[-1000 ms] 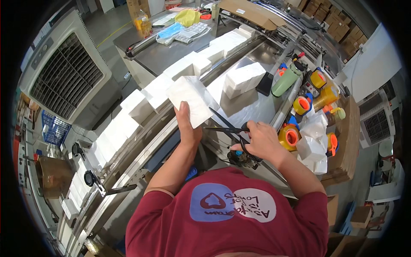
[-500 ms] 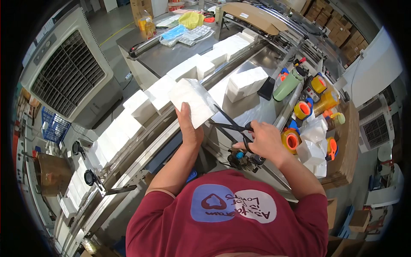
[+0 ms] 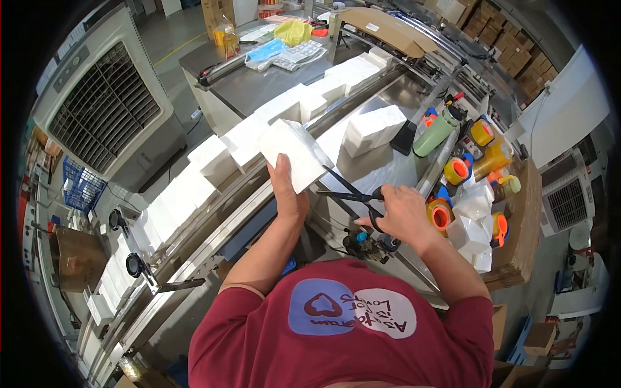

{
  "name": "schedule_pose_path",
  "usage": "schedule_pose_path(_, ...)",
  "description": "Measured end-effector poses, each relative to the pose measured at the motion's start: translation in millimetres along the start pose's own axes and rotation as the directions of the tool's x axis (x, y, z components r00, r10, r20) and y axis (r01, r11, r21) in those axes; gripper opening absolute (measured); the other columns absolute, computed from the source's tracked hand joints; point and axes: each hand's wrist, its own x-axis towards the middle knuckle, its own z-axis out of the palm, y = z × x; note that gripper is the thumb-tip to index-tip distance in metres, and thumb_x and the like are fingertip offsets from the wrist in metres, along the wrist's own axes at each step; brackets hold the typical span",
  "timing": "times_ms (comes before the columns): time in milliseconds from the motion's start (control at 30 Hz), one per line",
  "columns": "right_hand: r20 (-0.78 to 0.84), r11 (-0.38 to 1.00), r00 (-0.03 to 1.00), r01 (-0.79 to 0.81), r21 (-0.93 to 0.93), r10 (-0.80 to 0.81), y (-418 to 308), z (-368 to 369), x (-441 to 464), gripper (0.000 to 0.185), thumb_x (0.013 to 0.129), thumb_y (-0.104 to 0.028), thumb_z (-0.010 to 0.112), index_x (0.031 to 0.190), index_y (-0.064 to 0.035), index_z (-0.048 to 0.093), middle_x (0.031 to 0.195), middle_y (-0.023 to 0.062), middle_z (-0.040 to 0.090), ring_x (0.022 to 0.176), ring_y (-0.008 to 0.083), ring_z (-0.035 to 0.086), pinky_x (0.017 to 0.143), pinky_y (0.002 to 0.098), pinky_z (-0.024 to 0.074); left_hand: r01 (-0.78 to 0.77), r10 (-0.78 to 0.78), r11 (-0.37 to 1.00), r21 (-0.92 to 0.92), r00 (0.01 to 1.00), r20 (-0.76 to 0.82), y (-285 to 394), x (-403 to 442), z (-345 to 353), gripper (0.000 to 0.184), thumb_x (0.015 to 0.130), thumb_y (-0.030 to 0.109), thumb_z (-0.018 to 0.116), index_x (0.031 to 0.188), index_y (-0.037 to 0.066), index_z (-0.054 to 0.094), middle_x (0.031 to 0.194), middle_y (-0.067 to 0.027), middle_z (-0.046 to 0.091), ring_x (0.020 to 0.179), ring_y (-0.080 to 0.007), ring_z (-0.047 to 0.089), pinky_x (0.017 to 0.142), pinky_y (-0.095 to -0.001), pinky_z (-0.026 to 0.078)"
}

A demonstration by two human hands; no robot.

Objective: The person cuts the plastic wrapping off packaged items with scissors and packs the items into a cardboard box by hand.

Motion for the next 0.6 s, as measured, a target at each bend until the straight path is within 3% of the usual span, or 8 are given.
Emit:
schedule_pose_path(367, 0.046, 0.998, 0.998, -0.041, 0.054, 0.039, -11, 3, 6, 0.063, 0.058, -0.062, 0.075, 0.077, -0.0040, 0.058, 0.064, 0.0088, 0.060, 0.065, 0.0323, 0.060, 0.062, 0.0418, 0.0464, -0.081, 0.082, 0.996, -0.032, 0.997, 0.016, 8, -6, 10, 0.066, 0.087, 0.034, 0.056, 0.138, 0.004, 0.025, 0.130, -0.0105, 0.041, 0.120, -0.0214, 0.041, 0.101, -0.0362, 0.033)
schedule_pose_path(600, 0.193, 0.991, 0.973, -0.133, 0.032, 0.125, -20, 1, 13, 0.064, 0.060, -0.065, 0.072, 0.077, -0.0038, 0.059, 0.065, 0.0100, 0.063, 0.066, 0.0329, 0.063, 0.061, 0.0415, 0.0472, -0.130, 0.131, 0.991, -0.030, 0.991, 0.019, 13, -8, 10, 0.065, 0.088, 0.029, 0.055, 0.139, 0.005, 0.024, 0.130, -0.0112, 0.041, 0.119, -0.0221, 0.042, 0.101, -0.0363, 0.033)
